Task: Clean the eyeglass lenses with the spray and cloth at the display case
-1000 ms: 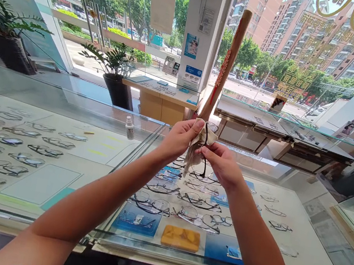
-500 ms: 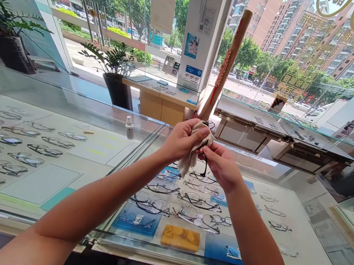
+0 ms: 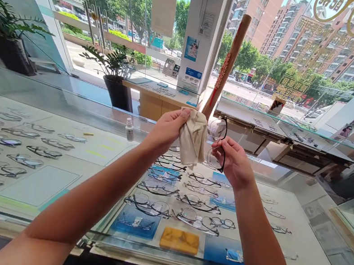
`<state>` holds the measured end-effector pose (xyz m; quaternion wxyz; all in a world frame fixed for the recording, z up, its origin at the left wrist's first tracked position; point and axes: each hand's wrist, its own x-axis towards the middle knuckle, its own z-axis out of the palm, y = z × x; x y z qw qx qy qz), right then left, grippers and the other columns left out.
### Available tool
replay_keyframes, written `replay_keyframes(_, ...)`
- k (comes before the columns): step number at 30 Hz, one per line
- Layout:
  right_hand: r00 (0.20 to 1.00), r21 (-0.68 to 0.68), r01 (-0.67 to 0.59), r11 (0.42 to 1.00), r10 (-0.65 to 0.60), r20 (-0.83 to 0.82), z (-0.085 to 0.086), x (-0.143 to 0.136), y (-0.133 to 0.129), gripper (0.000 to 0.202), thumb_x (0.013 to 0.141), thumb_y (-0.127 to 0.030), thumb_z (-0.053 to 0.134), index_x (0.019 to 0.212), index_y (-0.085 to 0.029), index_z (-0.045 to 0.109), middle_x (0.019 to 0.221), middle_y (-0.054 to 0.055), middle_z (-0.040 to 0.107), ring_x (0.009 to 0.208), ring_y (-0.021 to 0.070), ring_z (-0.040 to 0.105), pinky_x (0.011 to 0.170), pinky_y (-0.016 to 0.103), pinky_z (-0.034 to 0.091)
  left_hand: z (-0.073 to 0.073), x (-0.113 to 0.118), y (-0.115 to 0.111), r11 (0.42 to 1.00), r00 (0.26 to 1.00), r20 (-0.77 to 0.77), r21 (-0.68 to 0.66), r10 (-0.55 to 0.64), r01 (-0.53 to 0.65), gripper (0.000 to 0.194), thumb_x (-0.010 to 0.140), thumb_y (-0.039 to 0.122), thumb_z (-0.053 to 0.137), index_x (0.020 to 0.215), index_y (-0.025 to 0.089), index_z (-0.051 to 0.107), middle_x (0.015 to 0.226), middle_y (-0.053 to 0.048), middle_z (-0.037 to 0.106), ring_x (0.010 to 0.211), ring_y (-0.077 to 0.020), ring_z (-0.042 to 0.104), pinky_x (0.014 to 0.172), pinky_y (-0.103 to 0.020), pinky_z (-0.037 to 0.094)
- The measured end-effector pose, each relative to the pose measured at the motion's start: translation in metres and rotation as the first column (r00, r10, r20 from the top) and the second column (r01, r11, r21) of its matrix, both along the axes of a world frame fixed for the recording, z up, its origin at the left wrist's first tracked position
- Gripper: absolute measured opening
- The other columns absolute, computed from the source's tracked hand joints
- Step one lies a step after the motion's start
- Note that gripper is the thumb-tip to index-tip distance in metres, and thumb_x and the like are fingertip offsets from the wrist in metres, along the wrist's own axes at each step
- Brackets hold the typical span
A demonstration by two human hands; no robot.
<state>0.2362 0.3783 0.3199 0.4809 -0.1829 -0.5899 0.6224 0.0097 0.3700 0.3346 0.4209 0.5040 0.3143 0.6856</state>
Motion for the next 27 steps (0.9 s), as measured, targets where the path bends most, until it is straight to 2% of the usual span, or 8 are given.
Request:
replay_keyframes(4,0.997,0.07,0.078,0.995,-0.079,0.018,0.0,-0.002,-0.002,0.034,0.085,-0.055,0.088,0.084,-0.025,0.072,0.096,0.004,0.072,0.086,0.0186,0.057,0.085,0.034,0.051,0.004,0.008,-0.014,0.989,0.994,-0.05,0.117,0.097,-0.091,0.048,0.092,0.067,0.077,0.093,0.019,0.078,0.083,-0.005,0.072,0.078,-0.0171,0.065,0.07,-0.029,0.054)
replay_keyframes(7,0.988,0.147,0.136,0.98,-0.146,0.053,-0.003,-0.014,-0.01,0.035,0.086,-0.056,0.086,0.084,-0.025,0.072,0.091,0.003,0.07,0.087,0.0195,0.057,0.086,0.035,0.049,-0.001,0.025,-0.03,0.96,0.944,-0.254,0.237,0.211,-0.151,0.046,0.103,0.064,0.064,0.101,0.02,0.079,0.093,-0.007,0.075,0.086,-0.0207,0.068,0.081,-0.034,0.056)
replay_keyframes(10,0.98,0.201,0.178,0.963,-0.192,0.056,-0.007,-0.025,-0.019,0.037,0.087,-0.058,0.085,0.083,-0.024,0.07,0.082,0.001,0.063,0.082,0.0188,0.053,0.081,0.034,0.046,-0.01,0.042,-0.04,0.928,0.854,-0.447,0.36,0.265,-0.099,0.047,0.109,0.058,0.053,0.122,0.021,0.079,0.118,-0.012,0.079,0.117,-0.0289,0.072,0.111,-0.043,0.053)
replay_keyframes(12,0.974,0.225,0.211,0.951,-0.223,0.029,-0.009,-0.03,-0.024,0.04,0.089,-0.059,0.083,0.082,-0.024,0.067,0.08,0.0,0.061,0.079,0.018,0.051,0.077,0.034,0.044,-0.018,0.05,-0.04,0.901,0.819,-0.499,0.432,0.282,-0.048,0.052,0.111,0.055,0.048,0.143,0.02,0.072,0.145,-0.015,0.072,0.146,-0.0315,0.059,0.129,-0.047,0.039)
replay_keyframes(15,0.961,0.25,0.263,0.932,-0.276,0.016,-0.011,-0.031,-0.027,0.042,0.09,-0.061,0.081,0.083,-0.023,0.066,0.08,0.0,0.061,0.077,0.0176,0.049,0.074,0.033,0.042,-0.025,0.054,-0.038,0.884,0.795,-0.534,0.467,0.289,-0.008,0.056,0.113,0.05,0.044,0.155,0.019,0.063,0.164,-0.014,0.058,0.159,-0.0294,0.046,0.135,-0.047,0.031)
replay_keyframes(22,0.95,0.212,0.31,0.927,-0.31,-0.032,-0.009,-0.022,-0.016,0.038,0.09,-0.058,0.083,0.086,-0.023,0.068,0.081,-0.001,0.061,0.077,0.017,0.049,0.074,0.032,0.042,-0.014,0.049,-0.051,0.891,0.784,-0.559,0.454,0.271,0.017,0.046,0.112,0.05,0.047,0.128,0.024,0.081,0.136,-0.011,0.078,0.137,-0.0312,0.067,0.121,-0.046,0.046)
replay_keyframes(25,0.947,0.199,0.322,0.926,-0.319,-0.046,-0.006,-0.016,-0.009,0.035,0.09,-0.055,0.083,0.084,-0.024,0.071,0.081,-0.001,0.061,0.079,0.0171,0.05,0.076,0.032,0.043,-0.011,0.044,-0.049,0.926,0.86,-0.451,0.372,0.238,-0.061,0.051,0.109,0.06,0.053,0.104,0.02,0.085,0.102,-0.01,0.081,0.101,-0.0279,0.074,0.097,-0.04,0.055)
replay_keyframes(27,0.951,0.18,0.308,0.934,-0.301,-0.066,-0.004,-0.012,-0.006,0.031,0.091,-0.053,0.083,0.086,-0.024,0.074,0.086,0.0,0.066,0.082,0.0173,0.053,0.078,0.031,0.044,-0.011,0.041,-0.04,0.957,0.933,-0.312,0.277,0.177,-0.089,0.053,0.104,0.064,0.06,0.09,0.018,0.082,0.084,-0.007,0.076,0.079,-0.0215,0.067,0.079,-0.034,0.054)
